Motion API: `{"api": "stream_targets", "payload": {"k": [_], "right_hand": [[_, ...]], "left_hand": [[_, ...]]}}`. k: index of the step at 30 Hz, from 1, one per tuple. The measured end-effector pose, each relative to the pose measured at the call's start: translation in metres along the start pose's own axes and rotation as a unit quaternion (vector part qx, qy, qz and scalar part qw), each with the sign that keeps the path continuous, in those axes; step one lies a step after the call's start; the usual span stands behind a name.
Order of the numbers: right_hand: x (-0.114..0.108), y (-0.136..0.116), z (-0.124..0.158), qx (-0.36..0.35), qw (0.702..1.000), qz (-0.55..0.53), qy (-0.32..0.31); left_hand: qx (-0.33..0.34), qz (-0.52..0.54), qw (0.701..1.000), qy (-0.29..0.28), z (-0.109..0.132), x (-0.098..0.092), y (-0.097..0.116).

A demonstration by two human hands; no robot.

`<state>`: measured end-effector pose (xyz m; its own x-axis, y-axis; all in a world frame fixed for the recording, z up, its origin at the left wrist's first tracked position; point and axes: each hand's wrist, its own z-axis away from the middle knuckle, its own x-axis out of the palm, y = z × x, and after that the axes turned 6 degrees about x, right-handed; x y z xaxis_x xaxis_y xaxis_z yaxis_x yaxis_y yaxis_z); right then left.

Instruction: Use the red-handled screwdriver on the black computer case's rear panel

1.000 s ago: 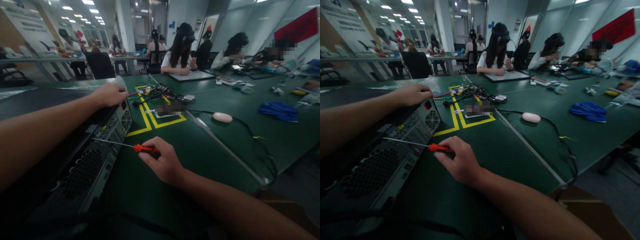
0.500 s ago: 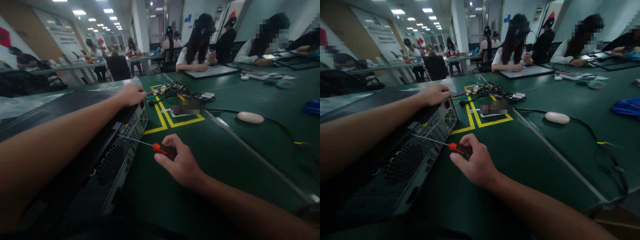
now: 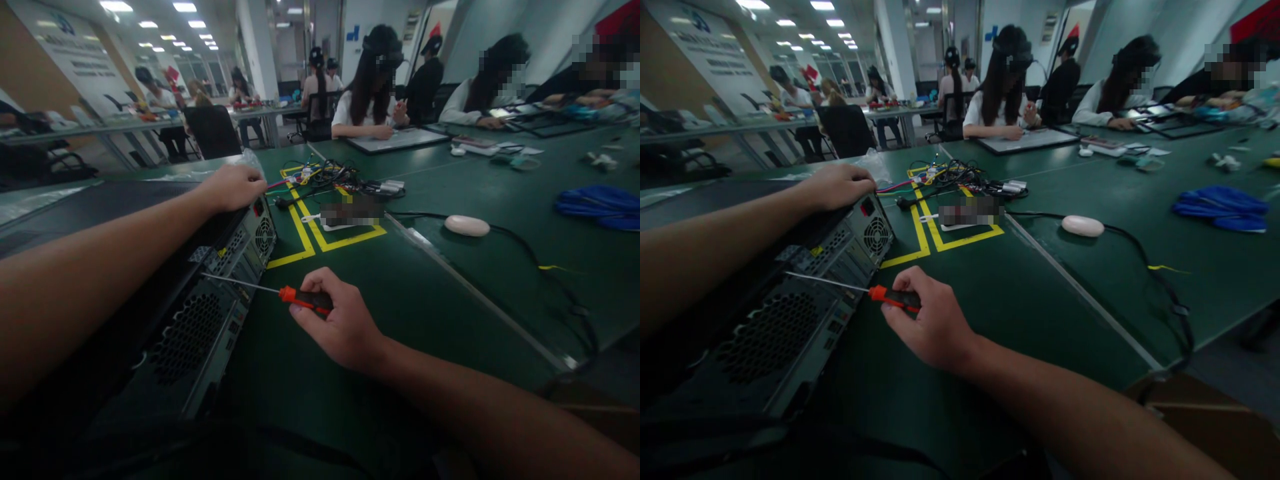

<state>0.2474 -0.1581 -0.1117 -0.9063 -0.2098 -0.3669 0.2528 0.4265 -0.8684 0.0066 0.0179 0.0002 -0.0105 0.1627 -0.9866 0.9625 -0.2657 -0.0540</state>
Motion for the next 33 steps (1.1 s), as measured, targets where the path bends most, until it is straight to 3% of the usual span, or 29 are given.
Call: {"api": "stream_targets", "payload": {"k": [29, 33], "right_hand": [[-0.0031, -0.0014, -0.0041, -0.007, 1.0, 0.012, 0.015], [-0.0008, -0.0013, -0.0045, 0.003, 1.0, -0.003, -0.008]], "left_hand": [[-0.005, 0.028, 0.999, 0.017, 0.0019, 0.0014, 0.0016], [0.001, 0.034, 0.999, 0.005, 0.0018, 0.0004, 0.0014]]}}
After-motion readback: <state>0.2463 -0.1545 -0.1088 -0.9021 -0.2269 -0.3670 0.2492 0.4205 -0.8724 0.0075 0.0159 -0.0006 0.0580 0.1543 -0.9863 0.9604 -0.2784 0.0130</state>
